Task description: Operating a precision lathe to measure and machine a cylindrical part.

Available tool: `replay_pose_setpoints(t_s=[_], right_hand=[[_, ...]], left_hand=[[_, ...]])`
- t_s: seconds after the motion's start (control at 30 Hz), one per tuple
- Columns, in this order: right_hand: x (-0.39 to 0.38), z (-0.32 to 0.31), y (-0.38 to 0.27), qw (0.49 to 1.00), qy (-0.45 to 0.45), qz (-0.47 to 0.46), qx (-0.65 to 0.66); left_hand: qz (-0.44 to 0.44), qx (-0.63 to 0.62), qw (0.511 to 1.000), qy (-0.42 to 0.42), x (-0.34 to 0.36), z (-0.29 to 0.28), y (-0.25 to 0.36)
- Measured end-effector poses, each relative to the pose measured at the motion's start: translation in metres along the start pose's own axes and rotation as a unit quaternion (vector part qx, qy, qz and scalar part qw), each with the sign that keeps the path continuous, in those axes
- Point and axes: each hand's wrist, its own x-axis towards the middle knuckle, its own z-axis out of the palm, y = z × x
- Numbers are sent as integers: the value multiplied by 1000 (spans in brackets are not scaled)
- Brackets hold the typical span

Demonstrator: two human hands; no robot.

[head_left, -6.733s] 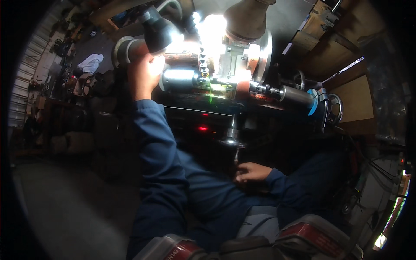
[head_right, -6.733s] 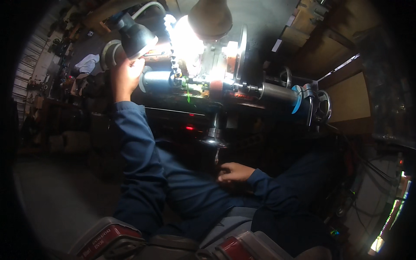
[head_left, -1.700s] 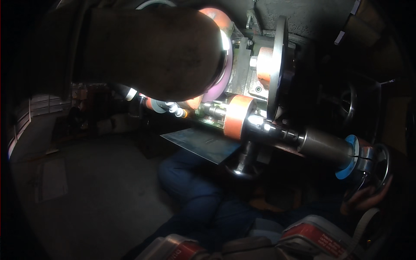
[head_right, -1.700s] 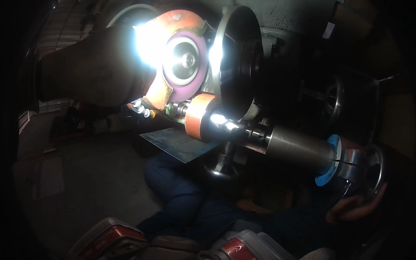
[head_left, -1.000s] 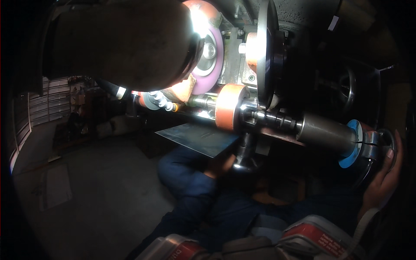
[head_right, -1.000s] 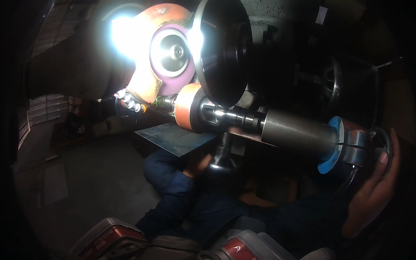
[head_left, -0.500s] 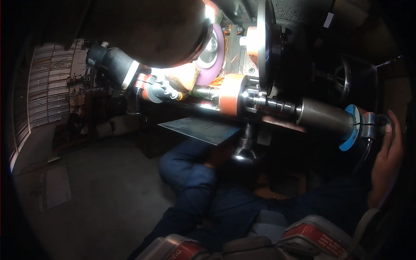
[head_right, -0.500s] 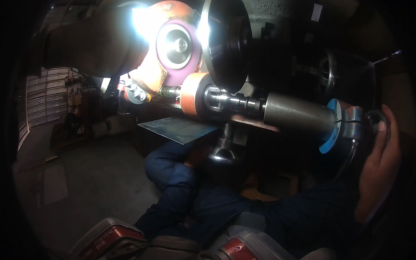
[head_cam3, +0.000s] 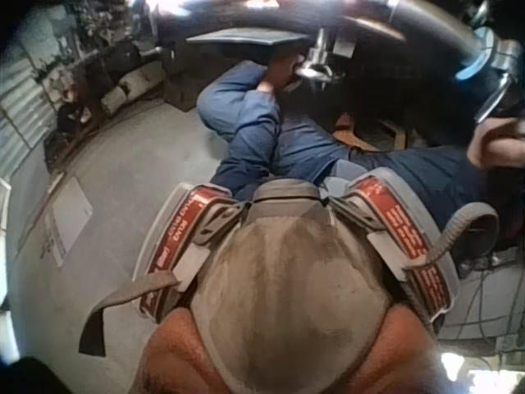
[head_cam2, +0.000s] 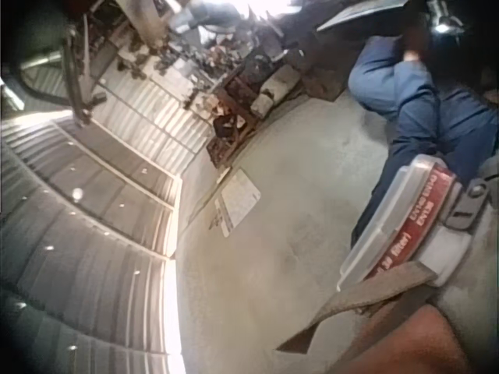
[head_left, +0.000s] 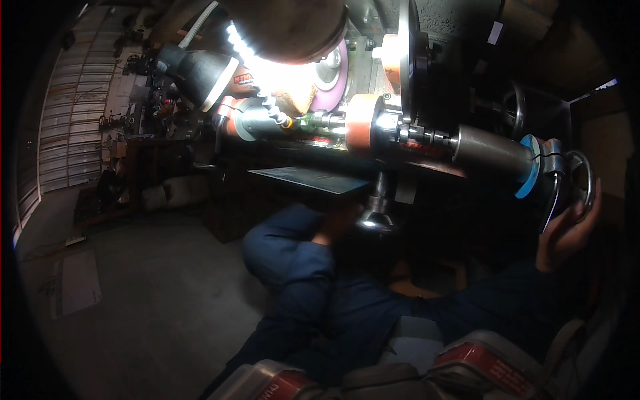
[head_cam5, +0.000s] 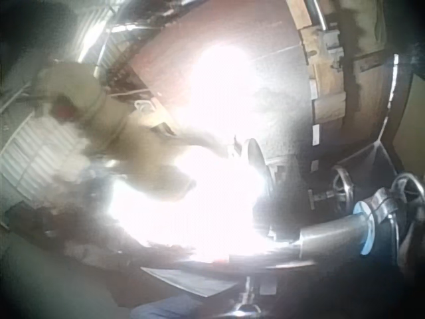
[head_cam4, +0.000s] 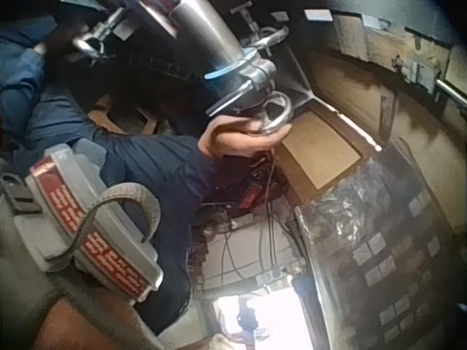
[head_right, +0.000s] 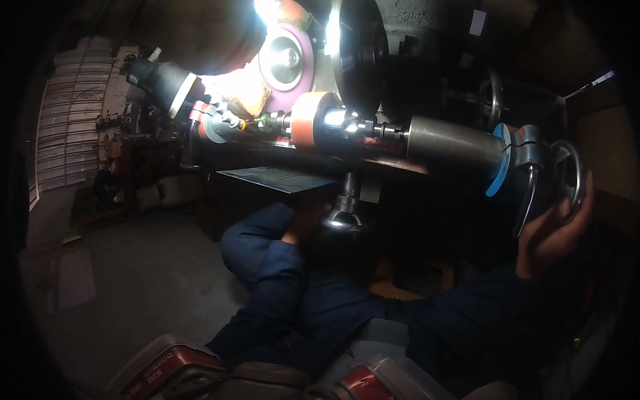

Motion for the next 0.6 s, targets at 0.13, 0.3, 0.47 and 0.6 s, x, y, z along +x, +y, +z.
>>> replay_pose_setpoints(t_s=[0.13, 0.3, 0.47, 0.6], right_hand=[[-29, -4, 30, 983, -30, -123, -132], [-13, -22, 47, 993, -93, -73, 28], [75, -13, -21, 974, -187, 117, 44], [71, -5, -41, 954, -228, 88, -175]], left_hand=[[87, 106, 990, 23, -3, -23, -16], [-179, -313, 933, -8, -13, -143, 34], [-156, -92, 973, -140, 2, -112, 51], [-80, -101, 979, -160, 29, -65, 68]])
